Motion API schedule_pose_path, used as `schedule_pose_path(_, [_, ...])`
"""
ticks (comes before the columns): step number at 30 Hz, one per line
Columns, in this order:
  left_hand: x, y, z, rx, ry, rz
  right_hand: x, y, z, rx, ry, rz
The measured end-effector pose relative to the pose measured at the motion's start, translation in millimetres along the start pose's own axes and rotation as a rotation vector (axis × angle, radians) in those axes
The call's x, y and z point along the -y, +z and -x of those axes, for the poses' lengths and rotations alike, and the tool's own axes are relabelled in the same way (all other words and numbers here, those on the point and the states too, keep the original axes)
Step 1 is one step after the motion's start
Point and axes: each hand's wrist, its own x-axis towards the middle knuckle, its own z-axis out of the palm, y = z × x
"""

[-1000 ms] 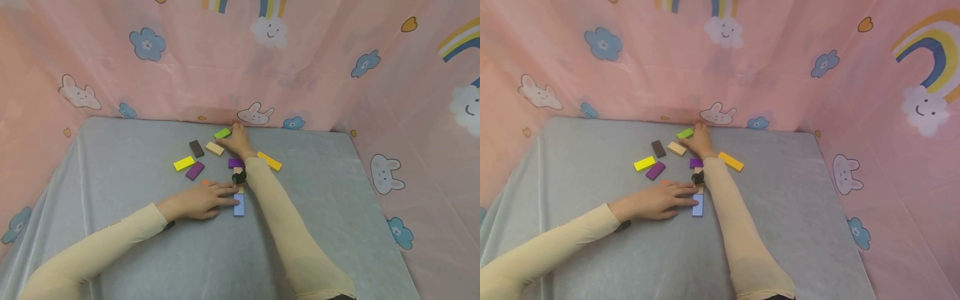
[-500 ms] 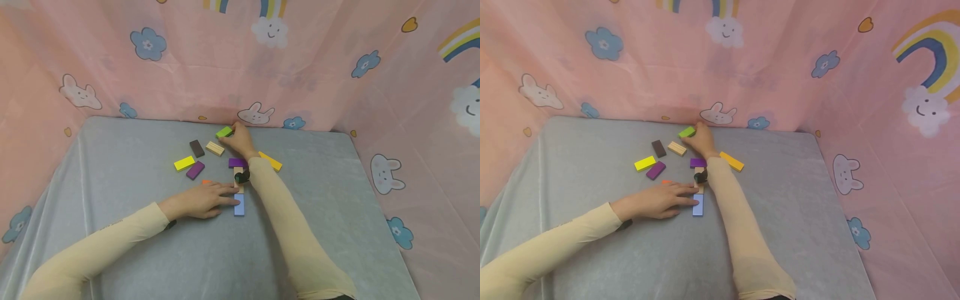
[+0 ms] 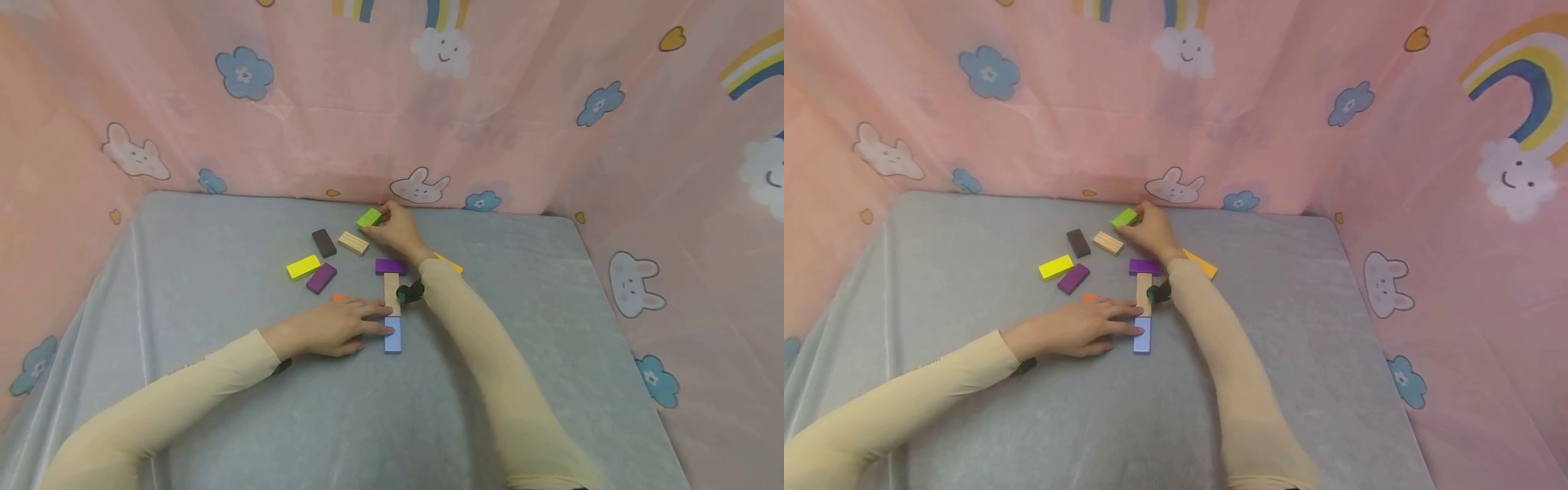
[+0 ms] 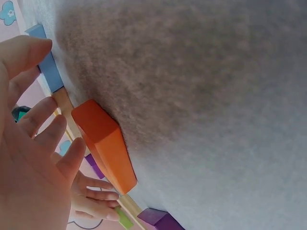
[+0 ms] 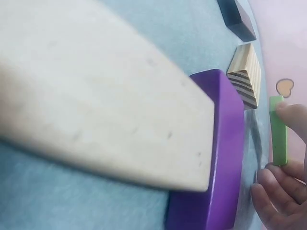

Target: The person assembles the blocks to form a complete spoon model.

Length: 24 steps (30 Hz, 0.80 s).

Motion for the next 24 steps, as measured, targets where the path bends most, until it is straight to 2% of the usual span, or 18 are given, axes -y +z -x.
schedule_pose_path(10, [-2.0,-3.6,-1.7,0.009,-0.011,0.019,-1,-14,16.3,0.021,-0.058,0.008])
schedule_pose_path(18, [-4.0,-4.1,-2.4,0.029,-0.032,0.006,-5,-25,39.1,0.051,-0.097,0.003])
schedule_pose_path(24, [-4.6,-2.9,-4.2,0.056,-0.053,0.012,-6,-32,59.1,0.056,-0.109,-0.04])
